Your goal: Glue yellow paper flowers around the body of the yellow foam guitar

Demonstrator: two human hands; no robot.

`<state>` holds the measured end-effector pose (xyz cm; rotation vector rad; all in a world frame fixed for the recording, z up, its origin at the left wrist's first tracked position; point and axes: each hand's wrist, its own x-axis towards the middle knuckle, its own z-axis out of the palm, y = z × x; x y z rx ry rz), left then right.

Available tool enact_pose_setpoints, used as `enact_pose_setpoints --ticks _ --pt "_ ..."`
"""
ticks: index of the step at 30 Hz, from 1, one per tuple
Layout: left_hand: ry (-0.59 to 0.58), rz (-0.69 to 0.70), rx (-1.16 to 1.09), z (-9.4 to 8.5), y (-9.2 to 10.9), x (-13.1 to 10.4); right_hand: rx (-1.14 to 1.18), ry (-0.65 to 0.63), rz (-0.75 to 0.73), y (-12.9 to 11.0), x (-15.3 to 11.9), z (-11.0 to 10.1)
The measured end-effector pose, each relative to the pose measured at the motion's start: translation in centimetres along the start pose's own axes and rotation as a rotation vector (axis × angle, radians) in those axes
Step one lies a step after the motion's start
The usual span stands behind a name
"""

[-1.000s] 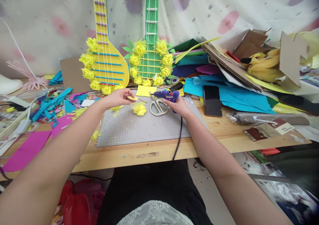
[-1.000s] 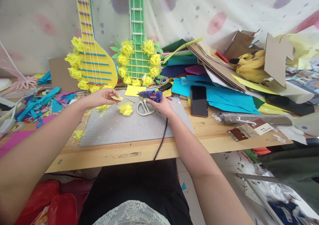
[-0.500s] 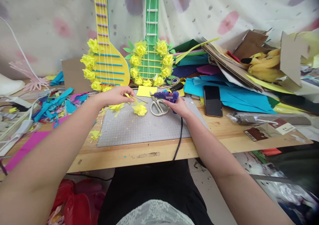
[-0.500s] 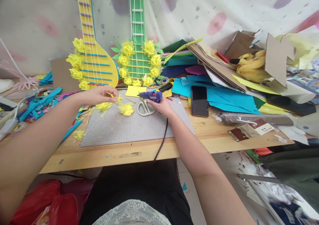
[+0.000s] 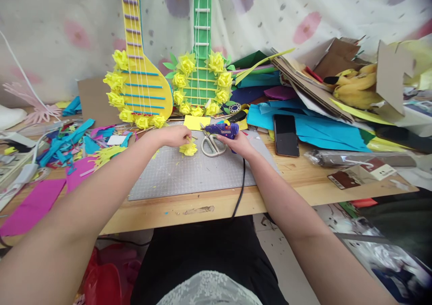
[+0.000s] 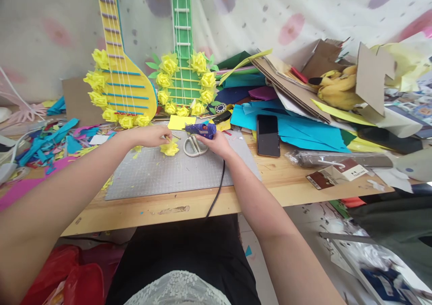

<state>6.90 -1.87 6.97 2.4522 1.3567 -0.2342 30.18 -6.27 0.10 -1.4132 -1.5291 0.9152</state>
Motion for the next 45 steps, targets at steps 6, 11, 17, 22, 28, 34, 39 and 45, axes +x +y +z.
enact_pose_setpoints --ticks 6,11,17,22,28,34,39,45 --pt "-0.028 -0.025 -0.056 -0.2 0.2 -0.1 -0.001 0.037 0.022 0.4 0.2 0.3" --pt "-0.013 -0.108 -0.062 -0.5 0.3 -0.7 -0.032 0.215 0.118 1.1 0.9 -0.1" --pt "-0.004 -0.153 -0.143 0.0 -1.0 -1.3 -0.051 0.292 0.193 2.3 1.8 -2.0" --pt "-0.015 -0.157 -0.236 0.4 -1.6 -1.6 -0.278 0.216 0.183 2.8 1.9 -1.7" --pt "0.046 -0.111 -0.177 -0.2 -1.0 -1.8 -0.381 0.213 0.22 2.8 2.1 -1.4" --pt "0.06 -0.071 -0.136 -0.8 -0.7 -1.5 -0.401 0.514 -0.097 0.8 0.8 -2.0" --pt "-0.007 -0.068 -0.014 -1.0 -0.1 -1.1 -0.414 0.369 -0.469 -2.0 -1.2 0.8" --pt "-0.041 -0.062 0.021 -0.6 0.4 -0.9 -0.616 -0.105 -0.562 -2.2 -1.0 5.9"
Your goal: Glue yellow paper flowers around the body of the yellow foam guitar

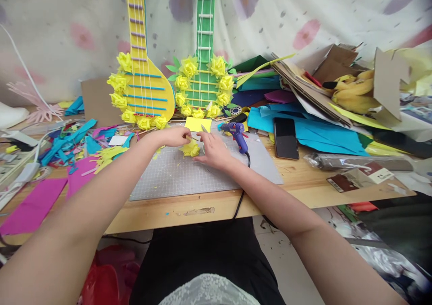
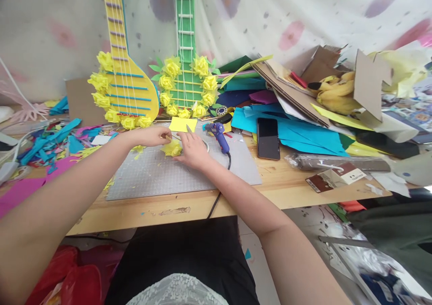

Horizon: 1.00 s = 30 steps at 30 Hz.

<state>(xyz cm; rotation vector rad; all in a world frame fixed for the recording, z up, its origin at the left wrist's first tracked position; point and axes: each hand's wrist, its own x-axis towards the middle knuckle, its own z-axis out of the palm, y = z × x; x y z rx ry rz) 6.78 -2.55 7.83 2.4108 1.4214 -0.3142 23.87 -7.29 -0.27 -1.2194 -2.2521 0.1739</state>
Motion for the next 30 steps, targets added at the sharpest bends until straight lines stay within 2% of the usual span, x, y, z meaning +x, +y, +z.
enact_pose_setpoints --ticks 8,16,20,24,30 --pt "-0.065 -0.054 -0.233 0.1 -0.9 -0.9 0.033 -0.093 0.075 0.4 1.3 -0.1" --pt "0.071 -0.104 -0.288 1.3 -0.6 -0.3 0.095 -0.076 0.125 0.7 1.1 0.9" --pt "0.127 -0.168 -0.271 1.3 -0.3 0.2 0.086 -0.072 0.112 0.6 1.2 0.9" --pt "0.096 -0.188 -0.256 1.1 -0.3 0.5 0.094 -0.065 0.103 0.5 1.2 0.8" --pt "0.112 -0.19 -0.198 1.5 -0.5 0.9 0.113 -0.062 0.105 0.5 1.2 0.9"
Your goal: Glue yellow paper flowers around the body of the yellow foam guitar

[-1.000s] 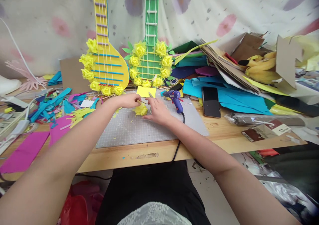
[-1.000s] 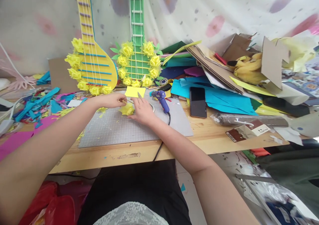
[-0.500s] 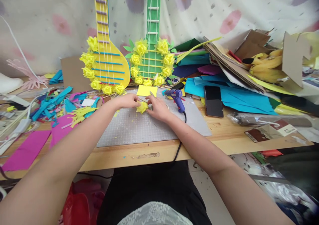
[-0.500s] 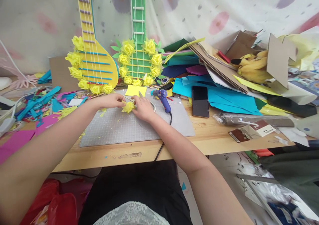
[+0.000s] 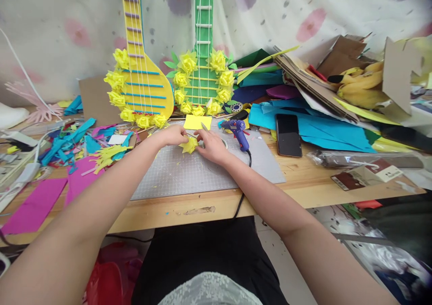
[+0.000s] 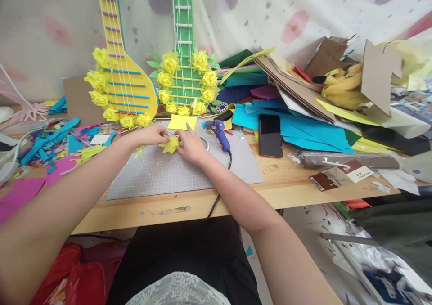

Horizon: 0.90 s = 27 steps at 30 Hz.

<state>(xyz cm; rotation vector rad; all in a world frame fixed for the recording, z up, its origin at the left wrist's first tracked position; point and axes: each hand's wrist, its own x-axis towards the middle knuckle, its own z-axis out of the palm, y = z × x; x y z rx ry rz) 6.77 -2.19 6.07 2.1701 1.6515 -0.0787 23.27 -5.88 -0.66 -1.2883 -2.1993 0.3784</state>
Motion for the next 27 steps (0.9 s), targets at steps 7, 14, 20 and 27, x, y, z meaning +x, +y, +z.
enact_pose_setpoints --ticks 7,14,20,27 --pt "0.038 -0.024 0.089 0.2 0.5 -0.1 -0.009 0.044 -0.045 0.1 -0.1 0.1" --pt "0.043 -0.043 0.047 0.4 0.2 0.2 -0.049 0.007 -0.188 -1.0 -0.6 -0.2" --pt "0.04 -0.023 -0.026 0.5 -0.1 0.5 -0.099 -0.028 -0.167 -1.1 -0.4 0.3" --pt "-0.013 -0.051 -0.175 0.3 -0.4 0.2 -0.062 -0.016 -0.152 -1.3 -0.4 0.1"
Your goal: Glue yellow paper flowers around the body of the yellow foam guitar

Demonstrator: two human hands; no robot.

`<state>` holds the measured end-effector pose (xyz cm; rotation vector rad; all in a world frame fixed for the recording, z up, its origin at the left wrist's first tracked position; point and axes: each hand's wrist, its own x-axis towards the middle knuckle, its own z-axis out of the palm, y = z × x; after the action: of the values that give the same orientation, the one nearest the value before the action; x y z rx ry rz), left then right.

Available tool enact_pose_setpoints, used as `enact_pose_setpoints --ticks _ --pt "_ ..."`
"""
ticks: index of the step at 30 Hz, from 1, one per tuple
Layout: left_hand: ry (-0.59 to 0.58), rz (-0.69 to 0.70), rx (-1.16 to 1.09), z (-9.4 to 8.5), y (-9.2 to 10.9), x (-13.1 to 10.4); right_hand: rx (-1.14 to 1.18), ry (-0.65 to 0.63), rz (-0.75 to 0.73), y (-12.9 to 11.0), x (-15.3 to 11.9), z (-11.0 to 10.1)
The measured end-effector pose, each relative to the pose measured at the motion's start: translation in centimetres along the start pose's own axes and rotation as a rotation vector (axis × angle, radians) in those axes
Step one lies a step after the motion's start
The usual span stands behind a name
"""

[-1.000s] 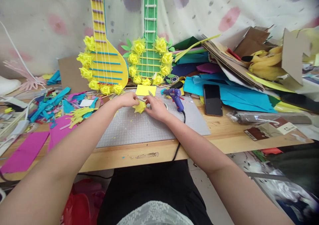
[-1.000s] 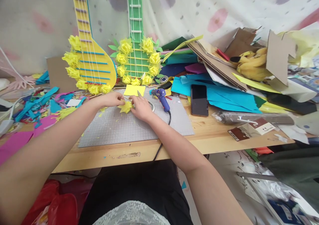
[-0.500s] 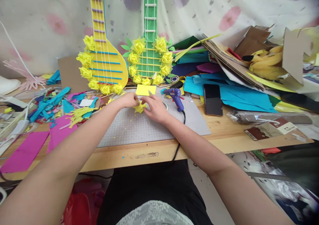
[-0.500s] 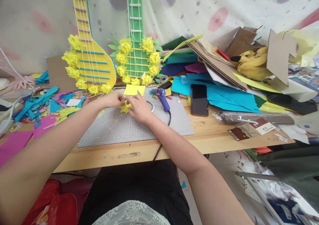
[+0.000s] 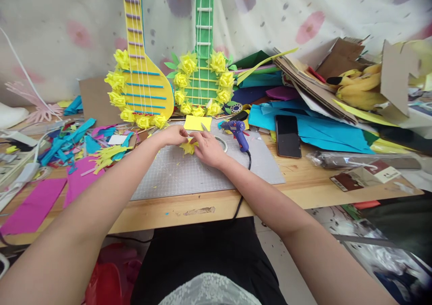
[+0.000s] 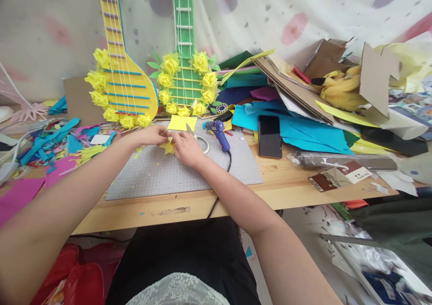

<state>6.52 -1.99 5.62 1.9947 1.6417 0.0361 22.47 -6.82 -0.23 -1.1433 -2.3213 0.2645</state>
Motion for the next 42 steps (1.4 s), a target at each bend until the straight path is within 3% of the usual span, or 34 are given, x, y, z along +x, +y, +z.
enact_pose_setpoints --ticks 5,9,13,17,19,21,25,29,31,36,42 --pt "-0.021 0.007 -0.069 0.4 -0.2 0.0 0.001 -0.006 -0.002 0.2 0.0 0.1" --pt "-0.026 -0.049 -0.171 -0.2 -0.2 -0.3 0.075 0.099 0.015 0.7 -0.1 -0.5" --pt "0.025 -0.12 -0.225 -0.9 -0.9 -0.2 0.103 0.316 0.107 1.6 -0.7 -2.9" --pt "0.166 -0.113 -0.015 -0.5 -2.3 0.5 0.074 0.674 0.264 3.4 -1.7 -6.4" --pt "0.202 -0.063 0.078 0.2 -2.8 1.0 0.07 0.772 0.353 4.9 -2.3 -7.8" --pt "0.206 -0.014 0.113 1.0 -3.0 1.3 0.114 0.719 0.436 6.5 -2.9 -8.6" --pt "0.199 0.051 0.175 2.0 -2.5 1.8 0.241 0.433 0.589 8.7 -3.8 -8.5" --pt "0.147 0.062 0.221 2.1 -2.0 2.0 0.272 0.155 0.646 8.6 -4.0 -7.5" --pt "0.131 0.065 0.245 2.2 -2.0 2.0 0.255 0.086 0.686 8.3 -3.8 -6.7" --pt "0.192 0.11 0.268 2.7 -2.4 1.9 0.202 0.182 0.844 8.0 -3.1 -4.9" --pt "0.14 0.003 0.179 2.4 -1.9 1.3 0.472 0.488 0.846 8.8 -2.9 -4.6"
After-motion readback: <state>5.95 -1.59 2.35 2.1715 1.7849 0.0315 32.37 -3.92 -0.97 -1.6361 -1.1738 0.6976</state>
